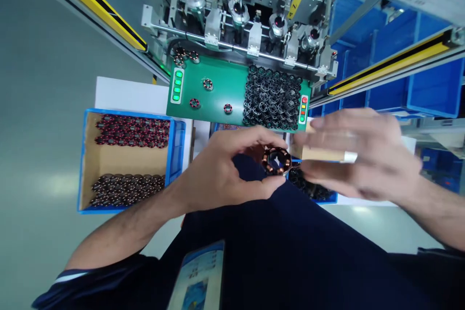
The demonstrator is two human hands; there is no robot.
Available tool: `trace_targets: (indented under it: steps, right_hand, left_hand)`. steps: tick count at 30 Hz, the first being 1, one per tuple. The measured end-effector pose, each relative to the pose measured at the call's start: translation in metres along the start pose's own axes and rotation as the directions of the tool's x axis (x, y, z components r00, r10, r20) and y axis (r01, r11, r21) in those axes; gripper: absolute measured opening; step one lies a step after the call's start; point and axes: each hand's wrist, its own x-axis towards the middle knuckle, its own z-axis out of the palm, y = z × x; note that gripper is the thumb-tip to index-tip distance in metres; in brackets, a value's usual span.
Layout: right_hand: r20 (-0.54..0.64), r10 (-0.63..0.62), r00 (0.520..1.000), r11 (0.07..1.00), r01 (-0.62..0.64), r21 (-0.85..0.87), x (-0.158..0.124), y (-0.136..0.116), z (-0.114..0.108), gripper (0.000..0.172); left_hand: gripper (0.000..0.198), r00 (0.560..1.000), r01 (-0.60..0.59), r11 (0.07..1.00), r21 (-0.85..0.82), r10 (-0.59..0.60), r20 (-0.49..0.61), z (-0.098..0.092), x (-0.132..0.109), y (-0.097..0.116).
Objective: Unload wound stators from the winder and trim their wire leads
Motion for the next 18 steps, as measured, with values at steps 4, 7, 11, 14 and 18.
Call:
trace_targets:
  steps: [4,7,11,14,18]
  right_hand:
    - [0.22,0.343,0.913,0.863,-0.399,0.309,0.001,0.001,-0.005,0.031]
    - [0.516,0.448,0.73,0.572,-0.678,0.462,0.001,0.007,0.008,0.044]
    - [0.569,0.456,0.685,0.563,-0.717,0.411,0.003,0.007,0.018,0.054]
    - [0.31,0.326,0.893,0.926,-0.367,0.083,0.002,-0.006,0.015,0.054]
    - [0.148,0.023,0.989,0.948,0.026,-0.316,0.003,-0.022,-0.001,0.036]
  left_hand:
    - [0.033,0.937,-0.268,0.904,0.332,0.325,-0.129,-0.006,0.001,-0.002]
    - [0.025,0.86,-0.405,0.759,0.509,0.505,-0.068,-0.01,0.005,0.001]
    - [0.024,0.79,-0.493,0.567,0.66,0.609,0.068,-0.016,0.011,0.012]
    - [0.023,0.836,-0.417,0.603,0.68,0.548,0.027,-0.014,0.013,0.015]
    - [0.028,0.988,-0.125,0.91,0.395,0.15,-0.033,-0.009,0.009,0.008]
